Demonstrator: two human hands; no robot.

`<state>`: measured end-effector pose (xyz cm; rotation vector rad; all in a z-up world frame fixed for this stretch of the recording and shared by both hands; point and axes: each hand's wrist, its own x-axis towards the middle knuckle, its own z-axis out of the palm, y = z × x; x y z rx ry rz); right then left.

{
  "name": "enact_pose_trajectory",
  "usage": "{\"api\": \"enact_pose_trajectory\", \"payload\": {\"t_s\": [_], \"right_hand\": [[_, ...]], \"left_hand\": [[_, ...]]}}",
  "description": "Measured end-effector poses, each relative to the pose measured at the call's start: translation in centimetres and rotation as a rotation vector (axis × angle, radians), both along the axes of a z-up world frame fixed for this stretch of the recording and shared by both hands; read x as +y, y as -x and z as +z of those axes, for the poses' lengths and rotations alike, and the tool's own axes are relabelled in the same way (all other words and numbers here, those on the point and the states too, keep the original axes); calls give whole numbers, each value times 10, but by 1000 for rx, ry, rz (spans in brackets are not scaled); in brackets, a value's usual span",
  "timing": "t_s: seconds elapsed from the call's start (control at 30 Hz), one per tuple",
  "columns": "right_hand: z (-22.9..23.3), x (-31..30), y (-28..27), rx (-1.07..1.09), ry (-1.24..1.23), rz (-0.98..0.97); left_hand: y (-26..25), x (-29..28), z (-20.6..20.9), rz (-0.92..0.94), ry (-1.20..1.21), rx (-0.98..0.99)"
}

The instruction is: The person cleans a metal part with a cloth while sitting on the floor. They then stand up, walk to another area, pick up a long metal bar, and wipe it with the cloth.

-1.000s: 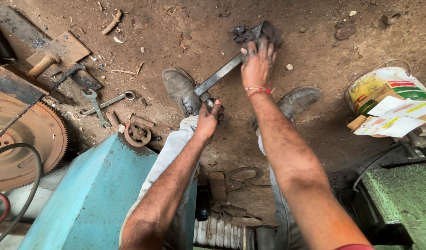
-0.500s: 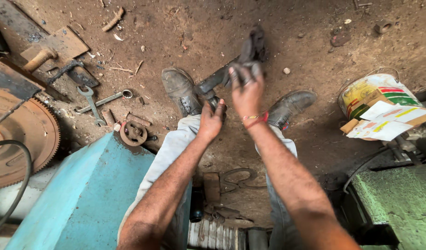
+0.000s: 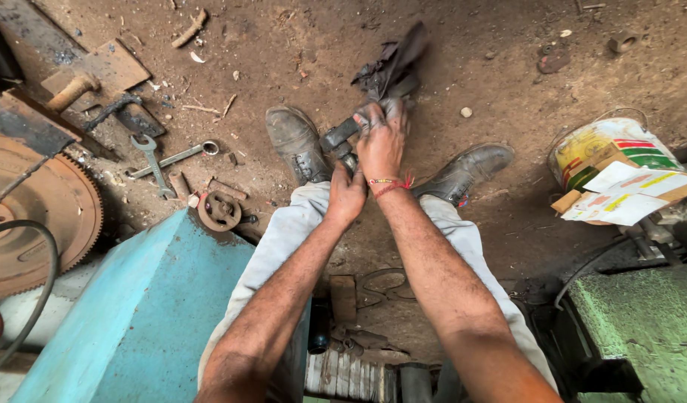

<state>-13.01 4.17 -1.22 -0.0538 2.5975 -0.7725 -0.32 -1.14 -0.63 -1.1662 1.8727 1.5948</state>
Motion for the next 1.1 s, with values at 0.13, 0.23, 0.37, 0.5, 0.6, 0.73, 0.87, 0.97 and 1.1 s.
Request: {"api": "enact_pose_trajectory", "payload": {"t_s": [0.13, 0.23, 0.37, 0.5, 0.6, 0.73, 0.87, 0.97, 1.1], "right_hand": [[-18, 6, -1, -36, -67, 13], [-30, 17, 2, 11, -106, 10], [-51, 39, 10, -56, -55, -80], [-76, 56, 5, -63, -121, -45], [-93, 54, 4, -19, -116, -47], [-106, 54, -9, -66, -135, -13], [-117, 60, -13, 20, -154, 39], [-122, 62, -14, 1, -156, 38], [-119, 64, 2, -52, -152, -30]], "left_hand": [[-6, 0, -1, -53, 66, 2], [0, 2, 6, 17, -40, -181], [9, 7, 10, 168, -211, -164], [2, 2, 7, 226, -263, -192], [3, -13, -6, 310, -364, -194], [-8, -22, -16, 378, -488, -161], [-16, -24, -24, 372, -458, -249], [-20, -26, -27, 358, -451, -238], [-18, -24, -26, 331, -374, -259]]}}
